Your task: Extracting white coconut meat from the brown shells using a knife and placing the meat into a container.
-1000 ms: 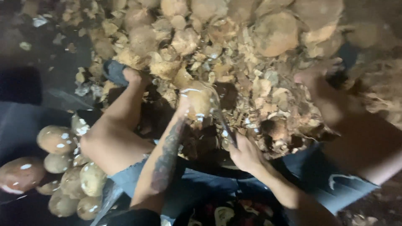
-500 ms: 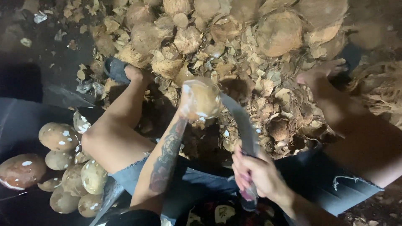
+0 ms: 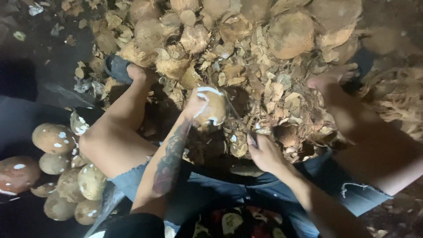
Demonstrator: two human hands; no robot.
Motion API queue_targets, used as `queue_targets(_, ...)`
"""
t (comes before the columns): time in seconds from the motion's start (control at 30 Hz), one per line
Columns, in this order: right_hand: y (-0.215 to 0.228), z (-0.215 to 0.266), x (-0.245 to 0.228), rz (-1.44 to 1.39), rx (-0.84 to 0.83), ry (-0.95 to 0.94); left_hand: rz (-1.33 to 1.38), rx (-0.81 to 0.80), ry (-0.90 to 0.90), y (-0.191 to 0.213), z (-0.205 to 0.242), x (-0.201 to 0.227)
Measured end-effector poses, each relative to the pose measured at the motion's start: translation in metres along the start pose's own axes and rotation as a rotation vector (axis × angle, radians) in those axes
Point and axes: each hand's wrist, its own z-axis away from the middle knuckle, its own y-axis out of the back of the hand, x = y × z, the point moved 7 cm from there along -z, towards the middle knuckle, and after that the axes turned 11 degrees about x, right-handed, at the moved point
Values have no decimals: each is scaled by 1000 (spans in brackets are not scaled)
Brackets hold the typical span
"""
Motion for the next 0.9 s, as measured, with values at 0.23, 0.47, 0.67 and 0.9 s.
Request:
queue_targets(0.23, 12, 7, -7, -53, 50, -87, 740, -162, 490, -43, -11, 37)
queue_targets(0.47, 0, -9, -6, 317, -28, -86, 710, 482, 680, -60, 3, 170)
queue_targets(0.67, -11, -26, 31, 429, -7, -122, 318, 382, 643, -50, 11, 94)
queue_targets(0.9, 17, -14, -29, 277, -32, -209, 250, 496, 690, -46, 5, 95)
